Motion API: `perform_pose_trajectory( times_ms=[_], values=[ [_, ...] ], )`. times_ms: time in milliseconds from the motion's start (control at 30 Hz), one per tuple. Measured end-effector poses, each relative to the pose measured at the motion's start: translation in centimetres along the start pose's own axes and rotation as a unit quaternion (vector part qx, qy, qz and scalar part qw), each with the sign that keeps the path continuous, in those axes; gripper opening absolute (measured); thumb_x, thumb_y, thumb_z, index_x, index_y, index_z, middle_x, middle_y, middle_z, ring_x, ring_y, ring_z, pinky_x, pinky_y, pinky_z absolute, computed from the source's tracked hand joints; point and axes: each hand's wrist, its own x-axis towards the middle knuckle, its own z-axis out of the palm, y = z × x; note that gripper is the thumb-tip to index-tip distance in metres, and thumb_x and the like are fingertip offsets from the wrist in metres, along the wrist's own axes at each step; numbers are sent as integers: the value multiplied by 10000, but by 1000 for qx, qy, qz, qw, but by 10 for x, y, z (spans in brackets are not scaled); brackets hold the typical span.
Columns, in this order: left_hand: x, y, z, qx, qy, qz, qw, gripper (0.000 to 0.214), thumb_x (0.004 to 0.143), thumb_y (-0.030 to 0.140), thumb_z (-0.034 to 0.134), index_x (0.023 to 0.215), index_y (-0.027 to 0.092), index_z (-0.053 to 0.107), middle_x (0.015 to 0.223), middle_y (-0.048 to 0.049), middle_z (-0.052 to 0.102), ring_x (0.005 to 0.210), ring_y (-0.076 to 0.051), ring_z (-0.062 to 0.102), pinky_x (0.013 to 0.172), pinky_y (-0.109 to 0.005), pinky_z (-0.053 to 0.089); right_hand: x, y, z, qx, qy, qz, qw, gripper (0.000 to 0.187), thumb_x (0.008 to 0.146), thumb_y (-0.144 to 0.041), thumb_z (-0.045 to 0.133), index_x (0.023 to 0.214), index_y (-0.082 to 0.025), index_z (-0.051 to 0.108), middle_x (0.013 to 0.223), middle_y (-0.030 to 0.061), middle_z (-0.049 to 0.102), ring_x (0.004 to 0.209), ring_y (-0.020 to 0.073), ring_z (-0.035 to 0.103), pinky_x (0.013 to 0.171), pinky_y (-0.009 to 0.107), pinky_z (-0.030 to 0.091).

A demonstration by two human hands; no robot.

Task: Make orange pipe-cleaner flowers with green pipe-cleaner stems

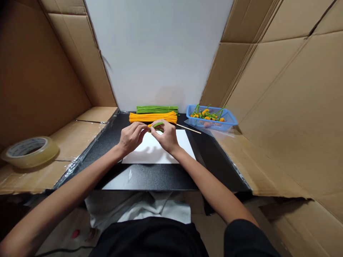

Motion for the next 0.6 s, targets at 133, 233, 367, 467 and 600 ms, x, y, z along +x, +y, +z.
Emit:
perform_pose_trajectory(
  times_ms=[133, 233, 367, 467, 600],
  values=[
    [0, 1, 2, 6, -13, -16, 1000, 145, 1001, 215, 488, 949, 171, 616, 852, -61, 701, 752, -157, 661, 687, -274, 479, -1, -3, 2, -31, 9, 4, 999, 65, 824, -247, 695, 835, -192, 661, 889, 53, 714, 824, 173, 705, 783, 322, 620],
    [0, 2, 2, 17, -5, -17, 1000, 141, 1000, 220, 492, 951, 169, 614, 851, -61, 691, 745, -156, 652, 676, -274, 465, -1, -5, 3, -26, 19, 19, 999, 87, 818, -257, 708, 853, -186, 672, 888, 51, 722, 804, 168, 708, 779, 317, 625],
    [0, 1, 1, 16, 8, -12, 1000, 135, 996, 227, 511, 973, 164, 627, 850, -59, 690, 753, -157, 645, 692, -271, 463, -2, -5, 2, -2, 20, 36, 999, 137, 838, -311, 712, 869, -183, 675, 914, 59, 731, 811, 175, 716, 783, 328, 627],
    [-1, -1, 1, -2, 5, -10, 1000, 127, 986, 219, 528, 997, 166, 643, 876, -64, 700, 780, -160, 652, 710, -270, 468, -2, -3, 0, -7, 4, 26, 1000, 154, 872, -340, 692, 880, -186, 685, 945, 75, 731, 842, 189, 717, 788, 349, 623],
    [-2, -5, 1, -39, -32, -34, 998, 147, 993, 248, 517, 992, 182, 648, 897, -71, 708, 808, -172, 663, 731, -285, 480, -1, -1, -3, -55, -15, -9, 998, 156, 913, -346, 655, 877, -199, 694, 966, 88, 729, 903, 214, 709, 823, 387, 609]
  ],
)
